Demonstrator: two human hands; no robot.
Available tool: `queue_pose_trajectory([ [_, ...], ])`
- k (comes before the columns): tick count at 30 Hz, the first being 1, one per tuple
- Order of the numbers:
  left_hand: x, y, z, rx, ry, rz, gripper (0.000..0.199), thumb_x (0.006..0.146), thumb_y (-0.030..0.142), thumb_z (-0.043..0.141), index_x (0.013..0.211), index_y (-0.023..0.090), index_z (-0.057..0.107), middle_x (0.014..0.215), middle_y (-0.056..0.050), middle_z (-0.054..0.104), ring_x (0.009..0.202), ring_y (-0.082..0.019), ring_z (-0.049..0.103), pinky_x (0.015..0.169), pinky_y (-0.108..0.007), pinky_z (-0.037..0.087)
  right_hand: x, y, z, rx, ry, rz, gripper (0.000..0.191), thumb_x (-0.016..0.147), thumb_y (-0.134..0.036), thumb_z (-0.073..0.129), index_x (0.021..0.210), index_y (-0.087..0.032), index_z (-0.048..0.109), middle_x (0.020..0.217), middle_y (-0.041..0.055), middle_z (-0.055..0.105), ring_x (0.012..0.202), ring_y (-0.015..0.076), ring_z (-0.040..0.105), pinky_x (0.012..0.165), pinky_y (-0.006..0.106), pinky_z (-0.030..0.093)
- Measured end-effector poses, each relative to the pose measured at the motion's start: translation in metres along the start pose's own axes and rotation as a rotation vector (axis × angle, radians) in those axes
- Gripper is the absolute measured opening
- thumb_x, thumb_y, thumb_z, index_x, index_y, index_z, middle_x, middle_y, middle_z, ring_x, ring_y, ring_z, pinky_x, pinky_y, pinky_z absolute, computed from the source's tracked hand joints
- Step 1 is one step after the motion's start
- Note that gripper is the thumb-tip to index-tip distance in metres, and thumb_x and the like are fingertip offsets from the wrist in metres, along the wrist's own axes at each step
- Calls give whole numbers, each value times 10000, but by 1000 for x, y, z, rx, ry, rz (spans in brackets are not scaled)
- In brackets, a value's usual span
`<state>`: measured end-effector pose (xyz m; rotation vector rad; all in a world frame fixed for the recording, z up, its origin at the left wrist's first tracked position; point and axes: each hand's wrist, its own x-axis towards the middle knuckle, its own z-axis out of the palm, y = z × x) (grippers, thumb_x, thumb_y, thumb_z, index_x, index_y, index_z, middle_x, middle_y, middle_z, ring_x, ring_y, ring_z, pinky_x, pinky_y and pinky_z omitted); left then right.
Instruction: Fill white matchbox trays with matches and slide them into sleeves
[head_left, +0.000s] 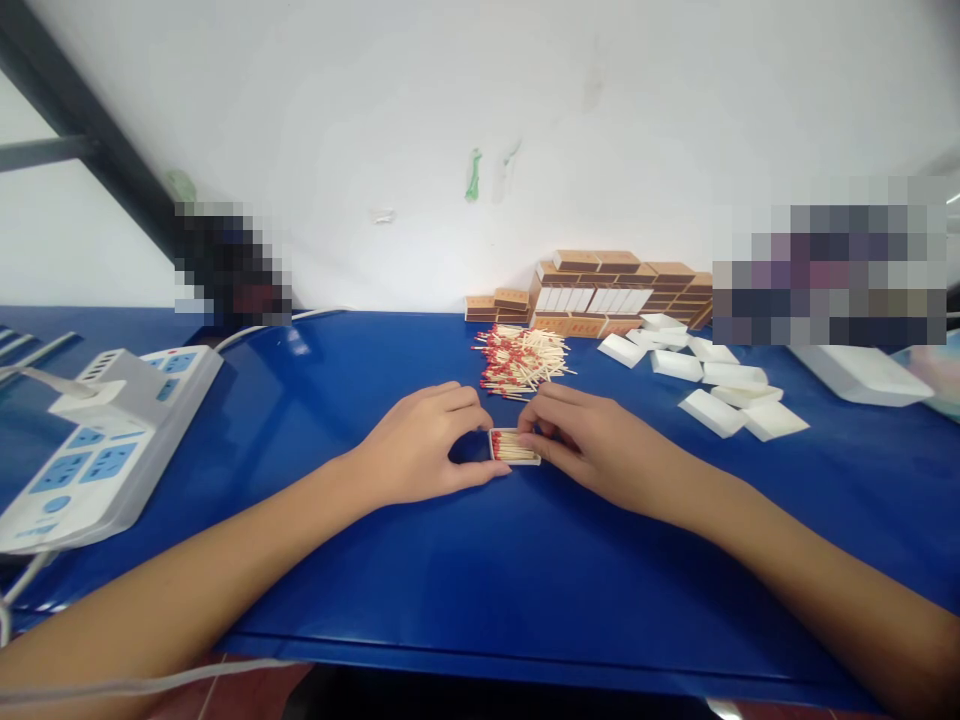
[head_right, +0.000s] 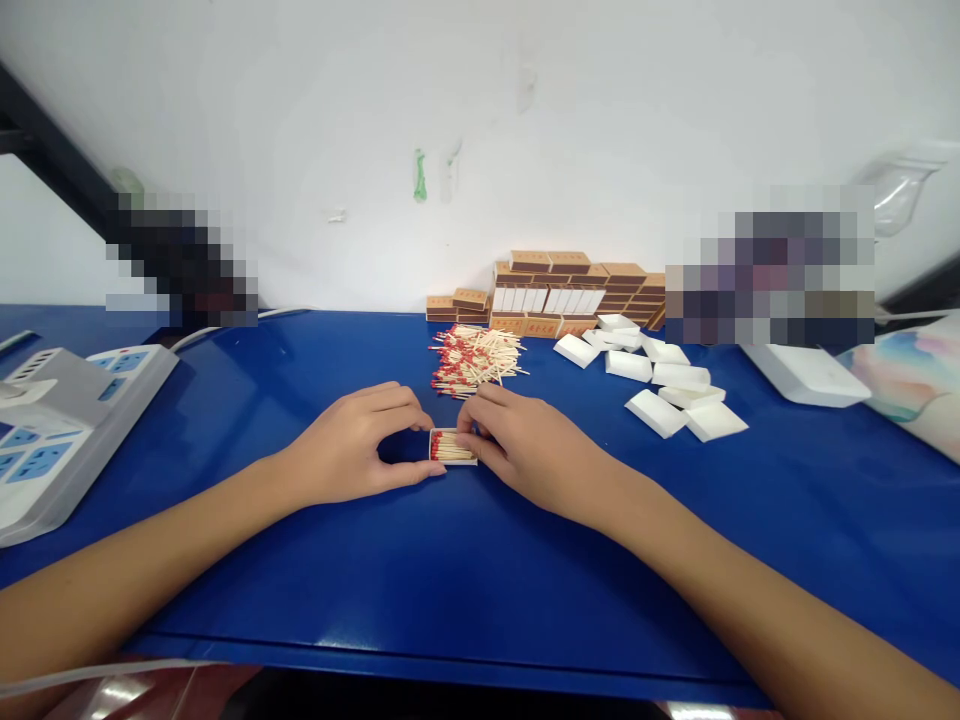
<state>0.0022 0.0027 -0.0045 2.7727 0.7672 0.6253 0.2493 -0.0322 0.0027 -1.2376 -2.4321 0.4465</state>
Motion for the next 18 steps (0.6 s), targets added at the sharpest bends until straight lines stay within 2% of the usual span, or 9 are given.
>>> queue_pose_trajectory([
  [4, 0, 1, 0, -5, -2, 6, 338, 923, 496, 715, 993, 166, 704, 956, -63, 684, 889, -203, 635, 808, -332, 511, 1, -1, -1, 60, 10, -32, 117, 1012, -248, 569, 946, -224, 663, 891, 41, 627, 759, 165, 581, 662, 287, 434],
  [8, 1, 2, -2, -7, -5, 12, 338, 929, 496, 707, 976, 162, 715, 939, -61, 681, 876, -201, 631, 795, -331, 509, 4, 8, 0, 36, 124, 6, 100, 992, -272, 604, 941, -224, 675, 816, 25, 595, 719, 163, 538, 649, 292, 417],
  [11, 0, 2, -2, -7, -9, 14, 343, 923, 499, 714, 978, 161, 718, 941, -60, 679, 878, -201, 627, 801, -333, 510, 9, 21, 4, -6, 196, 58, 76, 974, -274, 621, 969, -219, 674, 832, 24, 591, 699, 159, 518, 651, 299, 415],
  [14, 0, 2, -2, -7, -6, 17, 346, 922, 502, 715, 987, 162, 720, 941, -58, 676, 882, -200, 625, 805, -334, 509, 15, 29, 9, -15, 200, 111, 78, 954, -289, 646, 967, -219, 679, 825, 20, 592, 688, 159, 515, 645, 301, 409],
  [18, 0, 3, -2, 1, -7, 19, 342, 926, 501, 708, 992, 166, 719, 936, -58, 677, 869, -198, 625, 785, -326, 503, 18, 32, 12, -24, 169, 173, 133, 956, -312, 641, 867, -215, 655, 770, 15, 591, 663, 161, 508, 610, 295, 381],
])
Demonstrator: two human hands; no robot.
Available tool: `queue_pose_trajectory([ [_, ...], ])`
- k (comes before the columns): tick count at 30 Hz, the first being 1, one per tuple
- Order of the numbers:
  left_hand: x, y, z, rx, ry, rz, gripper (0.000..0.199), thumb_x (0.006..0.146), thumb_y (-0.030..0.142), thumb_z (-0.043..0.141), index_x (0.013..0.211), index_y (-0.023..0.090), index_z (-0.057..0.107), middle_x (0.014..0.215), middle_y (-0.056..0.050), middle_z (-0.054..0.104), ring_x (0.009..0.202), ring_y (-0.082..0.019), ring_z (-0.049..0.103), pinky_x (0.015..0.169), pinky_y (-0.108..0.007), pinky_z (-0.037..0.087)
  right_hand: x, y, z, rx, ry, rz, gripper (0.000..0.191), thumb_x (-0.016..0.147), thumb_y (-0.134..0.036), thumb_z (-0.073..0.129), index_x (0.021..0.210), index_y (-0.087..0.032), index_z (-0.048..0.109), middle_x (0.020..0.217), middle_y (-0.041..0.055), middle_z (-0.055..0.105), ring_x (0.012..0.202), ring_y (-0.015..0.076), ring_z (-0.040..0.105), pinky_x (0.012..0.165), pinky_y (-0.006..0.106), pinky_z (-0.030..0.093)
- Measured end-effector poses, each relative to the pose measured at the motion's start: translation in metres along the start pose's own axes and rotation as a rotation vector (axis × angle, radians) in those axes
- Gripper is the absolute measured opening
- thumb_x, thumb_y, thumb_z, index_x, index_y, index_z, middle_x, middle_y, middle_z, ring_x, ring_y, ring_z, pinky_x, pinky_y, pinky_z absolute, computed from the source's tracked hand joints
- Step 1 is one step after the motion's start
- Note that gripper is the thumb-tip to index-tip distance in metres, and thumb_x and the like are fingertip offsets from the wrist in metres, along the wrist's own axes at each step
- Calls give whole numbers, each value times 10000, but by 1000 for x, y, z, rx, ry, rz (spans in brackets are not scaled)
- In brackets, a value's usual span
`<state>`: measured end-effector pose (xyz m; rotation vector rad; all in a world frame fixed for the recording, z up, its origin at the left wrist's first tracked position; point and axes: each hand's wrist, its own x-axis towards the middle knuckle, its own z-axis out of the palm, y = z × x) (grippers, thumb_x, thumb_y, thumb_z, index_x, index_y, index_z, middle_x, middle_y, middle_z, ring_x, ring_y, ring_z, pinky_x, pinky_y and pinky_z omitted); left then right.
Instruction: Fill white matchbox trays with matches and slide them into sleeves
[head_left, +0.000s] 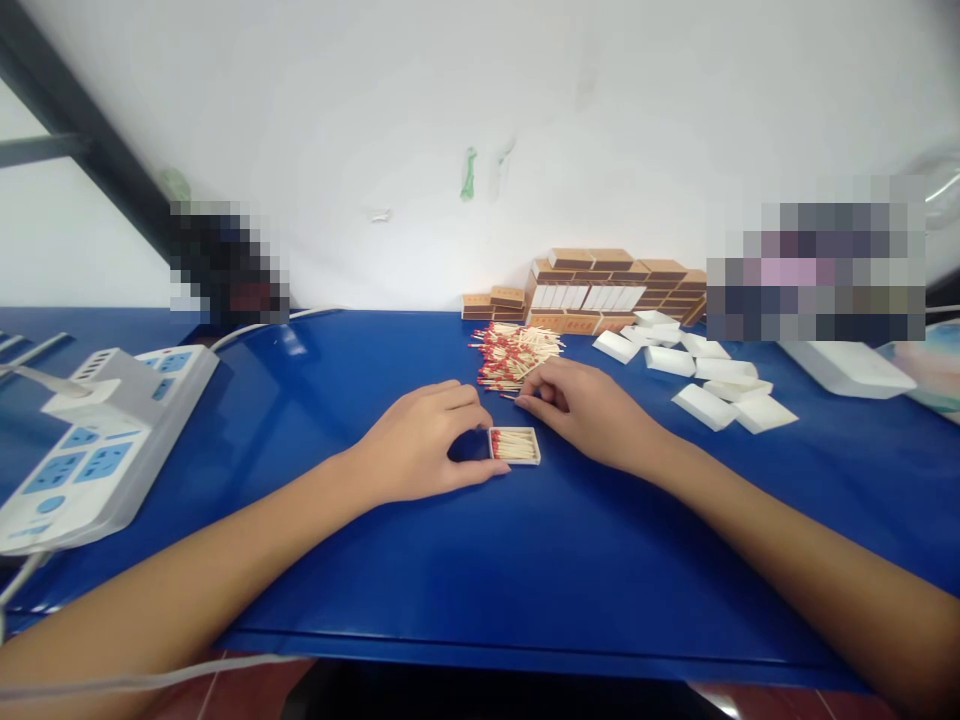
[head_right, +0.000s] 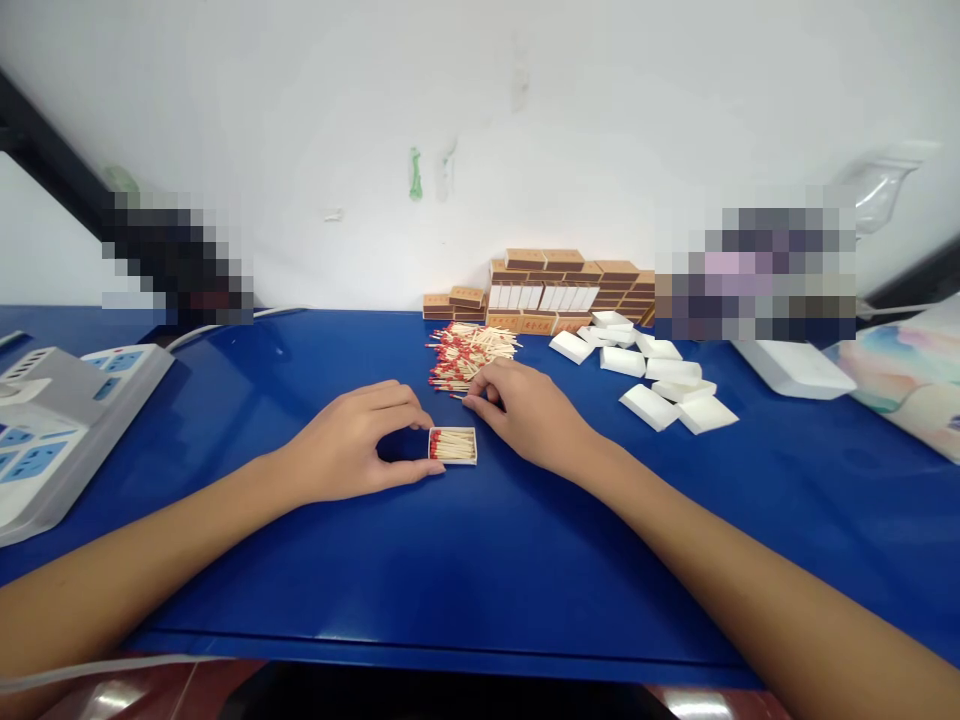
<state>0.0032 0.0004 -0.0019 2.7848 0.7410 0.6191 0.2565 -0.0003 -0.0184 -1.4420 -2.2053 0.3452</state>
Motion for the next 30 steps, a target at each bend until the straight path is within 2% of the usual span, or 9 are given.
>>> queue_pose_trajectory([
  [5, 0, -1, 0, 9, 8, 0, 351, 924, 514, 706, 982, 168, 716, 930, -57, 675, 864, -199, 623, 779, -327, 502, -2, 0, -1, 0, -14, -25, 158, 991, -316, 598, 873, -213, 620, 801, 26, 609, 713, 175, 533, 646, 303, 387],
  [9, 0, -3, 0, 36, 17, -12, 357, 914, 510, 719, 973, 157, 714, 933, -55, 675, 857, -199, 617, 783, -333, 502, -5, -10, -5, 81, -27, -52, 184, 1010, -342, 580, 877, -219, 613, 764, 17, 595, 714, 180, 525, 651, 304, 387],
  [14, 0, -3, 0, 45, 26, -29, 335, 913, 491, 725, 962, 159, 709, 932, -56, 680, 866, -199, 618, 779, -325, 502, -13, -27, -14, 101, -158, -118, 183, 1021, -348, 568, 895, -227, 625, 801, 22, 614, 712, 170, 531, 639, 298, 392],
  [19, 0, -2, 1, 37, 22, -19, 353, 926, 513, 702, 980, 165, 711, 924, -56, 682, 850, -196, 617, 780, -332, 504, -20, -30, -18, 135, -262, -136, 260, 1030, -413, 559, 863, -223, 619, 777, 18, 625, 692, 159, 538, 628, 298, 404],
  [24, 1, -2, 1, 28, 19, -26, 344, 919, 503, 714, 970, 163, 705, 925, -56, 685, 854, -199, 623, 774, -332, 502, -18, -30, -20, 155, -233, -120, 258, 1012, -420, 586, 854, -228, 655, 711, -9, 588, 628, 139, 505, 599, 290, 385],
  [30, 1, -1, 1, 32, 13, -24, 379, 901, 529, 728, 938, 153, 696, 902, -48, 676, 835, -193, 618, 758, -332, 495, -11, -16, -15, 65, -45, -93, 166, 985, -347, 612, 874, -226, 636, 684, -17, 539, 630, 151, 491, 610, 297, 371],
])
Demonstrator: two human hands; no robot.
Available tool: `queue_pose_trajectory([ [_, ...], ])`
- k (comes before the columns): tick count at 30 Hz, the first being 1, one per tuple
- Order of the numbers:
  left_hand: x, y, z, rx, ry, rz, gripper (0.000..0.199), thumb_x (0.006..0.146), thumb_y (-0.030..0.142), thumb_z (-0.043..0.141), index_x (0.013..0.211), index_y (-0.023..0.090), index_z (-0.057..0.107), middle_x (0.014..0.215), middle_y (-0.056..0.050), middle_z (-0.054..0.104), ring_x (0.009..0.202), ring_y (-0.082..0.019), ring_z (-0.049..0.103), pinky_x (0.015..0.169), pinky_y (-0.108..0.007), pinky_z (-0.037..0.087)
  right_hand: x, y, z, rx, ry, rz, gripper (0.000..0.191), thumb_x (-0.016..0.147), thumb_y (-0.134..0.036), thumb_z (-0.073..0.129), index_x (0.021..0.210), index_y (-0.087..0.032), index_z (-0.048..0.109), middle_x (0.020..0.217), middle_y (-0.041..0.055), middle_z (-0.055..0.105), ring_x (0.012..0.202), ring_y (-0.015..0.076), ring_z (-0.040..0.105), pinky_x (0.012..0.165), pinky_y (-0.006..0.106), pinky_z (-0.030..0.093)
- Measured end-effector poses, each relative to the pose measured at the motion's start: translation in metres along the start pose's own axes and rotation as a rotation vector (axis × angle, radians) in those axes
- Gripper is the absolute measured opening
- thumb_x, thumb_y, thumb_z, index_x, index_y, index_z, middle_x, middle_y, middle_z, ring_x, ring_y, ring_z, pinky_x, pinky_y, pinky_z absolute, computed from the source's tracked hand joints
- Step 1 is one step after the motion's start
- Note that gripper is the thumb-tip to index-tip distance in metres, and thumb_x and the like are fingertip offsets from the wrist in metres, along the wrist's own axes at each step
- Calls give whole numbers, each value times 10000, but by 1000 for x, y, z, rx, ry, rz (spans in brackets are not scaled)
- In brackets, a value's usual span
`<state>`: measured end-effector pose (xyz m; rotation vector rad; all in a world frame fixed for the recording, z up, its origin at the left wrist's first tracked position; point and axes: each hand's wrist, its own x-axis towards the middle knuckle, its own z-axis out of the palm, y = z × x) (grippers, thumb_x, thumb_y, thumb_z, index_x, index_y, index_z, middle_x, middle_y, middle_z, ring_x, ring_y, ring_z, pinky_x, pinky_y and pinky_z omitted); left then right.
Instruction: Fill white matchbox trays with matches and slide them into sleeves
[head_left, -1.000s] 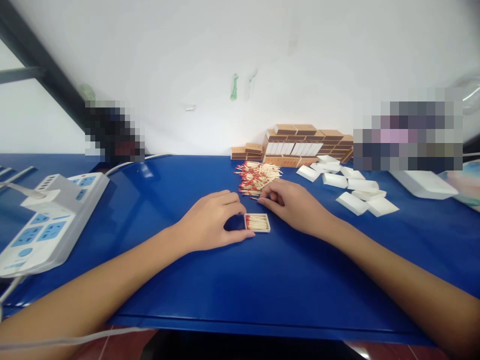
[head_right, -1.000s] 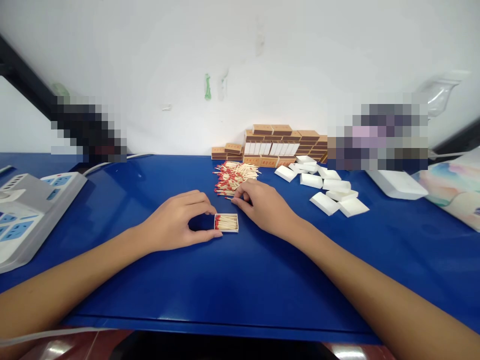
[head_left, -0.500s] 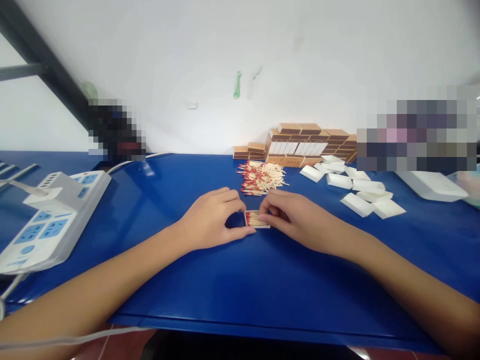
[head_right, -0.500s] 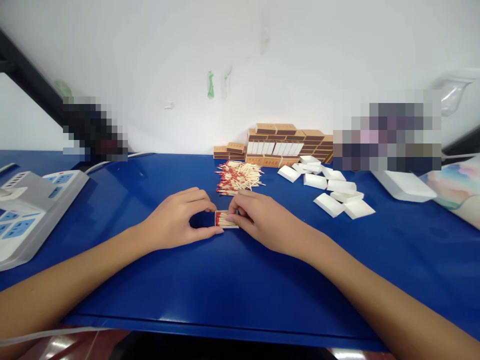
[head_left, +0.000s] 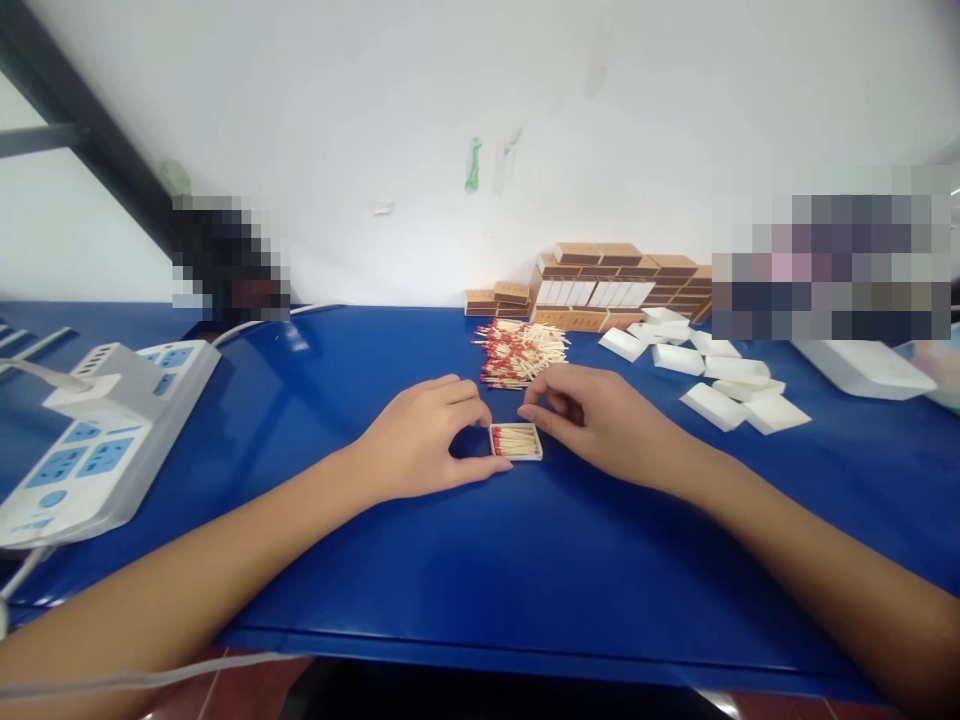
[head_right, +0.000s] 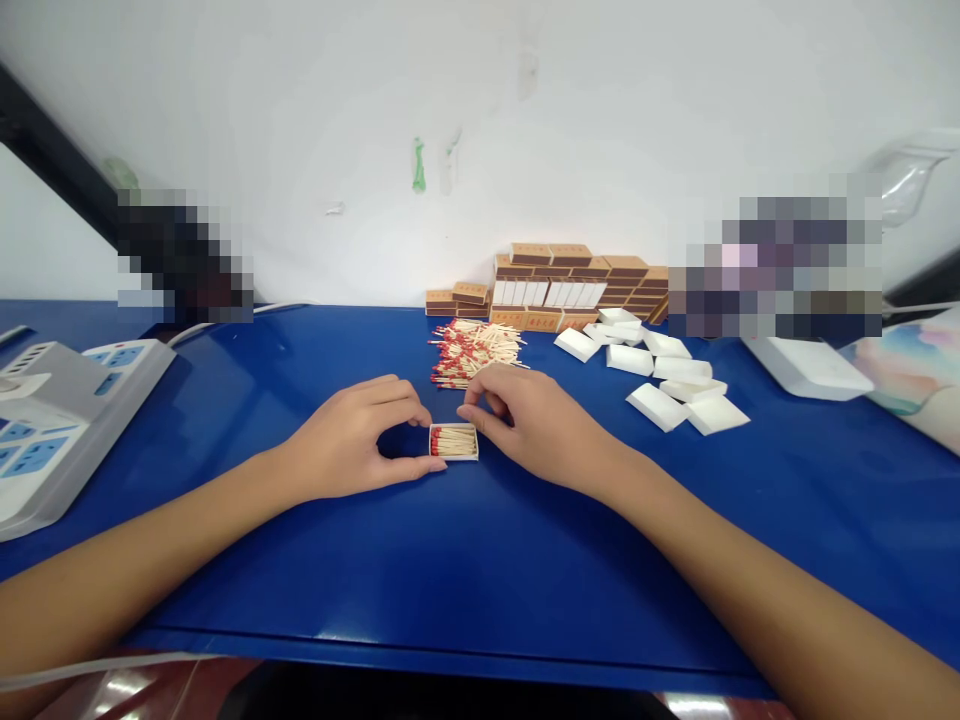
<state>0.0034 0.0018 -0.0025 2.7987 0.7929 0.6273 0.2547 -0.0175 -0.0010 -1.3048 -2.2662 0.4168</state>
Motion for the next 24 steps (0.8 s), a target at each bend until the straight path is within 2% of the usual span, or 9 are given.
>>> queue_pose_trajectory([
  [6, -1, -1, 1, 4, 3, 7, 390, 891, 539, 735, 927, 152, 698, 892, -45, 667, 837, -196, 609, 770, -334, 495, 9, 20, 12, -76, 70, -38, 109, 987, -309, 593, 1000, -220, 655, 738, 2, 560, 690, 178, 523, 641, 304, 377],
  [11, 0, 0, 0, 18, 5, 10, 395, 894, 544, 730, 931, 152, 703, 881, -39, 656, 828, -192, 599, 756, -329, 484, 13, 20, 15, -105, 62, -6, 111, 981, -273, 601, 895, -213, 639, 708, -12, 554, 638, 153, 485, 611, 287, 336],
  [15, 0, 0, 1, 14, 0, 16, 393, 894, 542, 730, 936, 152, 703, 888, -40, 657, 828, -190, 596, 756, -324, 482, 14, 18, 14, -109, 37, 52, 121, 972, -293, 621, 882, -212, 628, 697, -15, 551, 627, 150, 478, 598, 281, 321],
  [20, 0, -1, 0, 4, 4, 2, 380, 900, 531, 726, 916, 153, 694, 887, -42, 667, 837, -191, 611, 768, -324, 488, 13, 18, 9, -146, -39, 79, 152, 1002, -316, 565, 899, -211, 601, 755, 16, 591, 686, 176, 515, 636, 290, 339],
  [24, 0, -1, -1, 26, 12, -26, 354, 889, 509, 741, 908, 158, 699, 879, -37, 661, 819, -188, 600, 762, -329, 485, 7, 15, -6, -99, -84, 71, 177, 1019, -353, 536, 937, -213, 606, 726, 5, 577, 681, 178, 510, 649, 292, 356],
])
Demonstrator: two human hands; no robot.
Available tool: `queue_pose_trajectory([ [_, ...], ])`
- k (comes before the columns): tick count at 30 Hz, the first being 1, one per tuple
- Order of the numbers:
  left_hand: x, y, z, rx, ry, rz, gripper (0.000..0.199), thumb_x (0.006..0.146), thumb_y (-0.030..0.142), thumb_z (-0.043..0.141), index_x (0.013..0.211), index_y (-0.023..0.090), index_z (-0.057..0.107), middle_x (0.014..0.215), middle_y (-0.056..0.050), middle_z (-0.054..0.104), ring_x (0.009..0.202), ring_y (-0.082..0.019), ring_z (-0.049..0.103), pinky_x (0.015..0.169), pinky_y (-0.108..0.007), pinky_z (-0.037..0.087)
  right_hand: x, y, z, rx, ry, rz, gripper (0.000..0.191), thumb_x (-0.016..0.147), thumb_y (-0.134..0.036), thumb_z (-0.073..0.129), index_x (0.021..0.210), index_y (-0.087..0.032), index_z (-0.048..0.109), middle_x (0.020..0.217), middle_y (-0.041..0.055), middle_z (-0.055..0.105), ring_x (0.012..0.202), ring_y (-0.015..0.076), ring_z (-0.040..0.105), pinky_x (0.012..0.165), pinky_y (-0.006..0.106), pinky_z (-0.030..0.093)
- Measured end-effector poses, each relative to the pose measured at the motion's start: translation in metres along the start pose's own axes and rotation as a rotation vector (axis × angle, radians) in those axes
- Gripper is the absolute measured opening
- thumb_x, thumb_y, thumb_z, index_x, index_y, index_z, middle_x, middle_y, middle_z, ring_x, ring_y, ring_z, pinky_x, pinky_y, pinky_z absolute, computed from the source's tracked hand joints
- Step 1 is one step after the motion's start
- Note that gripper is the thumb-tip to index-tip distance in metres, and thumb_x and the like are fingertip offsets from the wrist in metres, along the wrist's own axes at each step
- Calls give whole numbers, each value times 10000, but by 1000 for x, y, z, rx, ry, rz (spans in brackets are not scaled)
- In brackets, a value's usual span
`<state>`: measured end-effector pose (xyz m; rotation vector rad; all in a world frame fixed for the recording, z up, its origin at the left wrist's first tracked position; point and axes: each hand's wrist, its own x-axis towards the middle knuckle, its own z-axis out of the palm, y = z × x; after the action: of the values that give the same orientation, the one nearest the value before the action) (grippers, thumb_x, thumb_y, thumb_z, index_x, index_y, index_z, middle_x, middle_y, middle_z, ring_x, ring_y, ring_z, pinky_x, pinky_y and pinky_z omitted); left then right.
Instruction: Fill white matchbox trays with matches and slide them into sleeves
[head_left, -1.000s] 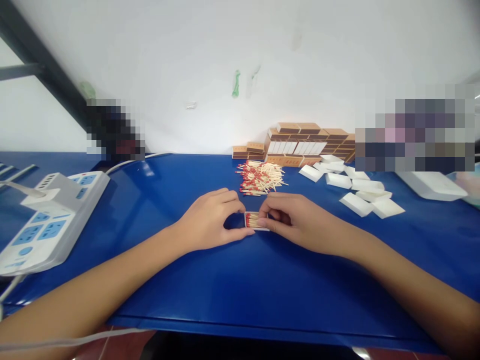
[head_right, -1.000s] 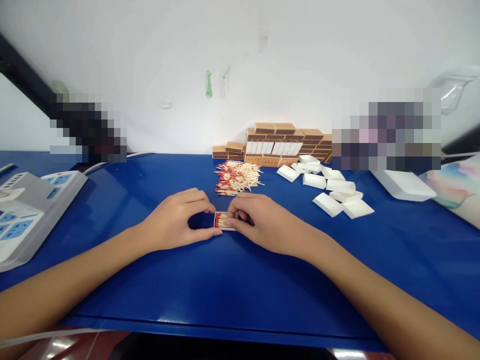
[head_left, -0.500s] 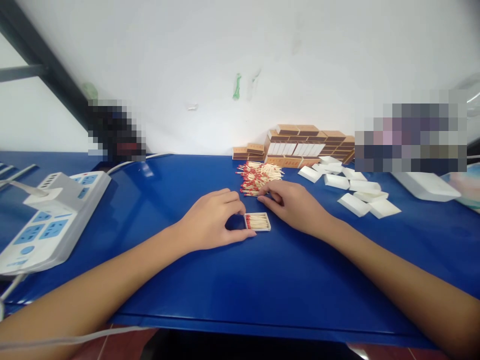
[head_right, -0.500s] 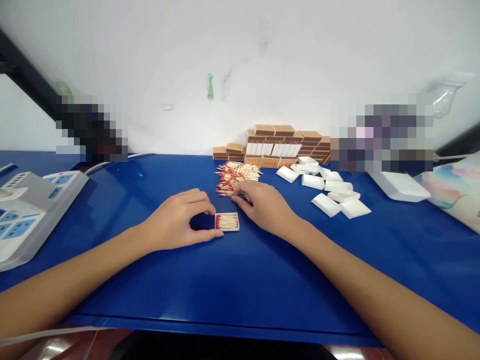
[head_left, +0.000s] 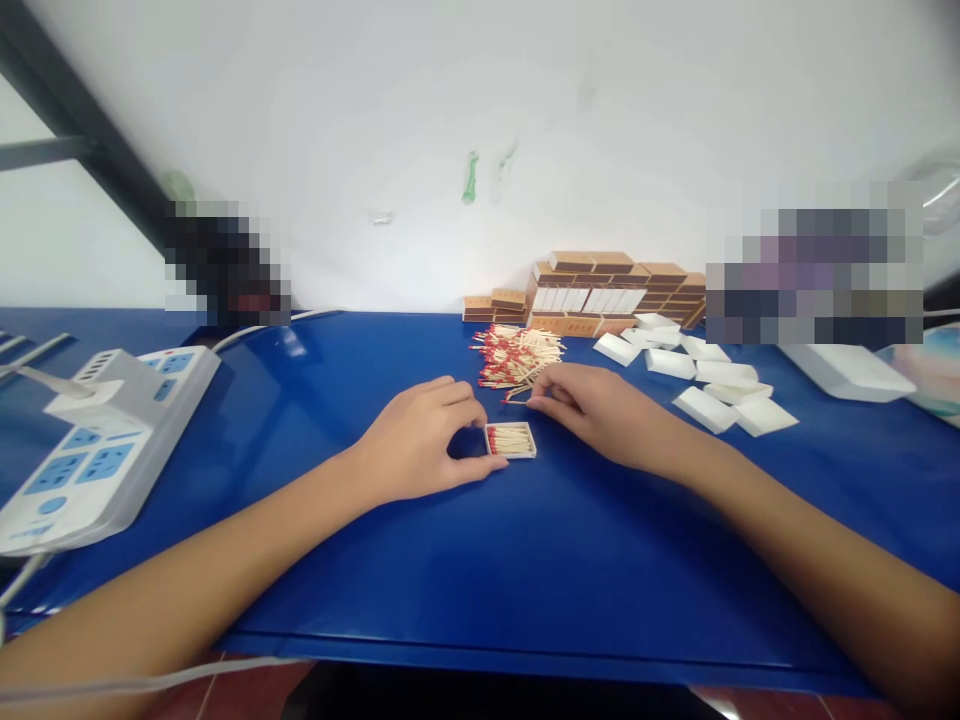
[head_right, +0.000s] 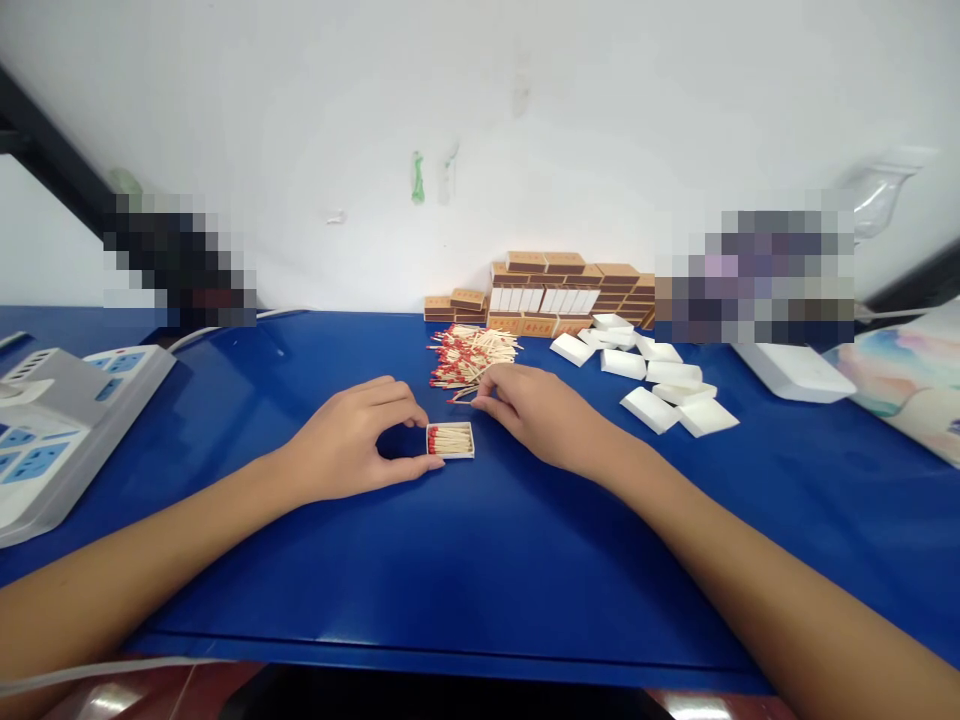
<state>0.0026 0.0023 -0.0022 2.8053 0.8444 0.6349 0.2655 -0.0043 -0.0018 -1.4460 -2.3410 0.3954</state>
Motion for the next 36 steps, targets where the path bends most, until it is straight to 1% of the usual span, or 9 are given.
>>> queue_pose_trajectory([
  [5, 1, 0, 0, 18, 22, -9, 350, 894, 509, 732, 927, 161, 709, 855, -31, 653, 809, -190, 592, 750, -334, 478, -11, -16, -15, 66, -74, -26, 219, 1023, -382, 535, 910, -221, 631, 697, -10, 568, 628, 156, 490, 622, 286, 348],
  [12, 1, 0, 0, -13, 5, -17, 352, 894, 506, 737, 920, 157, 698, 876, -38, 662, 830, -190, 602, 771, -332, 495, -16, -30, -11, 105, -192, -78, 268, 1033, -400, 527, 876, -213, 636, 702, -17, 562, 611, 133, 473, 595, 274, 338],
  [15, 0, 1, 1, -9, 2, -4, 354, 901, 512, 727, 918, 161, 696, 874, -39, 663, 819, -189, 593, 758, -331, 492, -15, -26, -8, 119, -138, -63, 251, 1025, -405, 547, 900, -223, 667, 648, -37, 508, 581, 131, 453, 575, 274, 325],
  [18, 0, 1, 1, -13, 0, 9, 363, 898, 518, 728, 919, 157, 697, 876, -42, 665, 821, -191, 594, 754, -333, 492, -11, -18, -2, 79, -11, -54, 173, 1012, -357, 576, 953, -227, 673, 647, -37, 493, 613, 145, 483, 608, 276, 352],
  [20, 1, 1, 1, -24, -8, 10, 362, 897, 516, 732, 924, 157, 698, 882, -43, 667, 832, -194, 603, 757, -331, 495, -7, -12, 5, 49, 42, -93, 135, 1015, -305, 567, 1044, -229, 675, 740, -8, 568, 703, 167, 548, 668, 285, 394],
  [23, 0, 1, 0, -34, -19, 17, 356, 895, 514, 736, 929, 161, 699, 891, -44, 670, 840, -196, 612, 764, -330, 496, -1, -3, 13, 15, 48, -155, 195, 1034, -249, 509, 1156, -246, 660, 1002, 52, 656, 871, 199, 615, 759, 310, 437],
  [25, 0, 1, 0, -35, -19, 20, 355, 894, 515, 736, 932, 164, 698, 897, -44, 671, 842, -196, 614, 766, -329, 495, 2, 2, 16, 4, 45, -159, 172, 1035, -241, 500, 1112, -240, 654, 1066, 64, 657, 889, 201, 620, 768, 316, 446],
  [31, 0, 2, 0, -25, -30, 28, 366, 897, 527, 728, 936, 164, 701, 898, -44, 671, 841, -196, 611, 759, -330, 491, 5, 8, 17, 5, 43, -150, 124, 1026, -270, 530, 942, -209, 599, 939, 58, 633, 821, 195, 586, 709, 310, 436],
  [36, 0, 1, 0, -20, -22, 17, 367, 900, 527, 723, 927, 161, 700, 892, -44, 668, 838, -195, 608, 757, -330, 490, -1, -6, 7, 57, 57, -124, 152, 1036, -300, 515, 930, -211, 577, 889, 48, 620, 784, 186, 560, 696, 305, 420],
])
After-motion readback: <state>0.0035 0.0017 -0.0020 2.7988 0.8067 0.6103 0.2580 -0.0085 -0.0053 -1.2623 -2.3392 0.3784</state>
